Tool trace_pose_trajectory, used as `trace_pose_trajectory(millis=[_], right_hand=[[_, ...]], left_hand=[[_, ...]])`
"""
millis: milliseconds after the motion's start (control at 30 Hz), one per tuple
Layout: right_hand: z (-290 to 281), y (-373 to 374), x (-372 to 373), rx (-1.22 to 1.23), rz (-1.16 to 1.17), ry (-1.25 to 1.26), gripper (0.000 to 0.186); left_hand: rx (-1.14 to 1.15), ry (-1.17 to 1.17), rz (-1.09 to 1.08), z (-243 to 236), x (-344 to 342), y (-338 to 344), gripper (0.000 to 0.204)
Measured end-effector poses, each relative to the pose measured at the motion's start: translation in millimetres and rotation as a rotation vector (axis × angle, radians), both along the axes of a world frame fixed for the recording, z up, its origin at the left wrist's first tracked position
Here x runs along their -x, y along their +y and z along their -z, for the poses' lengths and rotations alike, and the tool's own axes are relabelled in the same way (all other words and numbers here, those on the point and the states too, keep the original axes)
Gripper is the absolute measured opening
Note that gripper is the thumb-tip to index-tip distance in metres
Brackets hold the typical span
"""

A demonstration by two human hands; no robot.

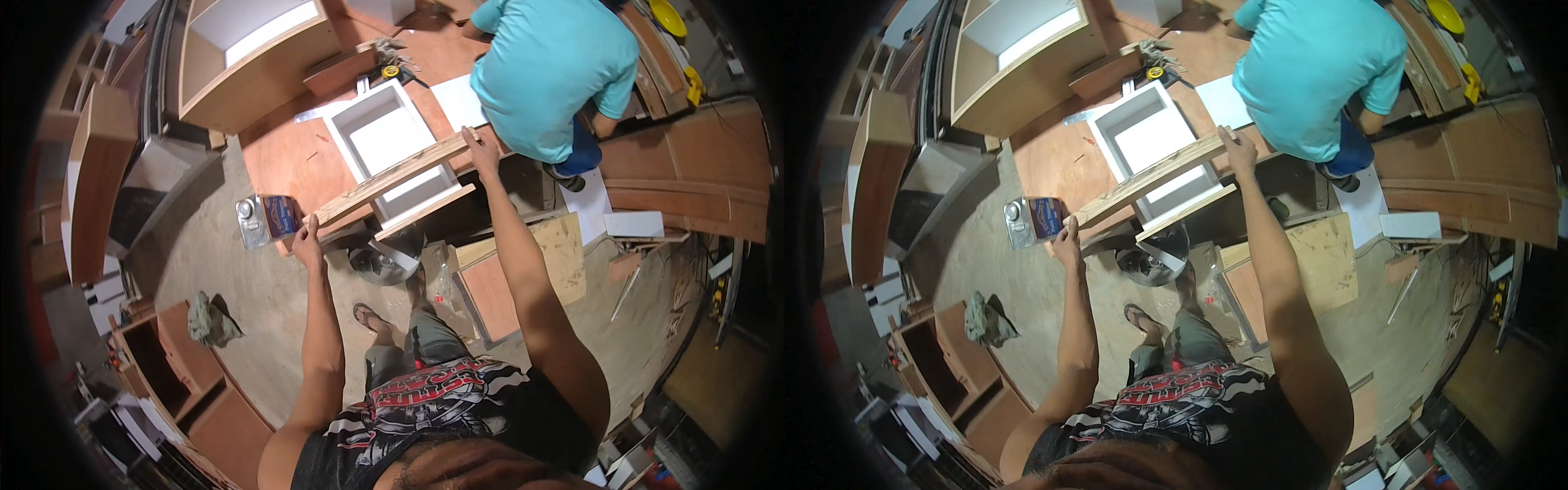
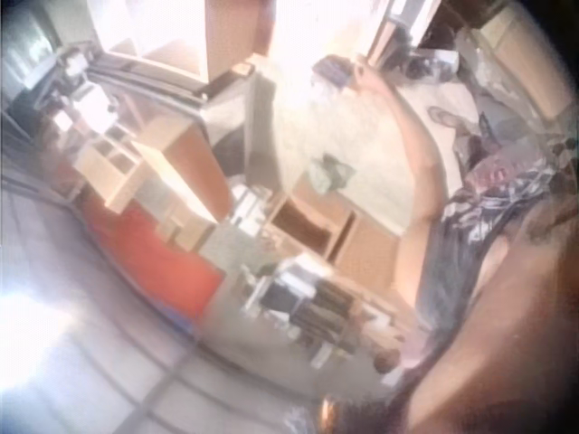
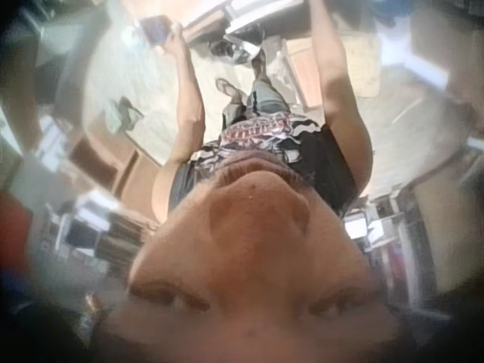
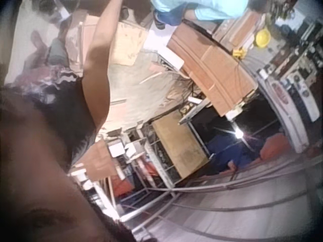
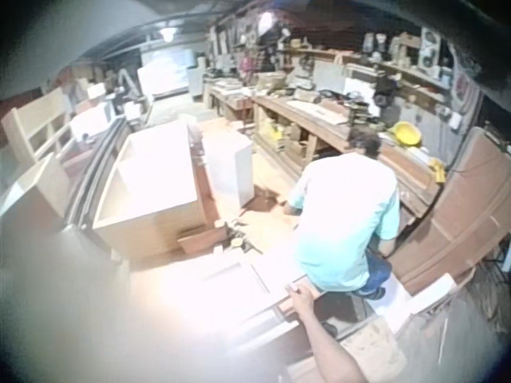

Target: The person measures a table saw with a tape measure, then picks up a wooden plank and cuts it using the table saw. The person handles the cut pieces and places them on a workbench.

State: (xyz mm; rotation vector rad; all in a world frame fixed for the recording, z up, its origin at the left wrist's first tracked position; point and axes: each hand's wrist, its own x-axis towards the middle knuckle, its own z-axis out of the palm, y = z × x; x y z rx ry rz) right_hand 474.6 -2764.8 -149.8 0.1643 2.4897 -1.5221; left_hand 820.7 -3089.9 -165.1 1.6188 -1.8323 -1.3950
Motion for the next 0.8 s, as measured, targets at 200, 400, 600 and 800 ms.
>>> trace_pose_trajectory(millis=[200, 400, 600, 800], right_hand=[[-1, 2, -4, -0.046, 0.056, 0.105, 0.057], [5, 4, 0, -0.146, 0.081, 0.189, 0.058], [-1, 0, -2, -0.115, 0.098, 0.124, 0.052], [2, 2, 0, -0.109, 0.112, 0.146, 0.047]], left_hand=[[0.097, -0.049, -0.086, -8, 14, 13, 0.058], [0.090, -0.062, -0.111, -20, 16, 20, 0.056], [0.121, -0.024, -0.177, -13, 17, 19, 0.048], [0.140, -0.064, -0.154, -18, 23, 19, 0.048]])
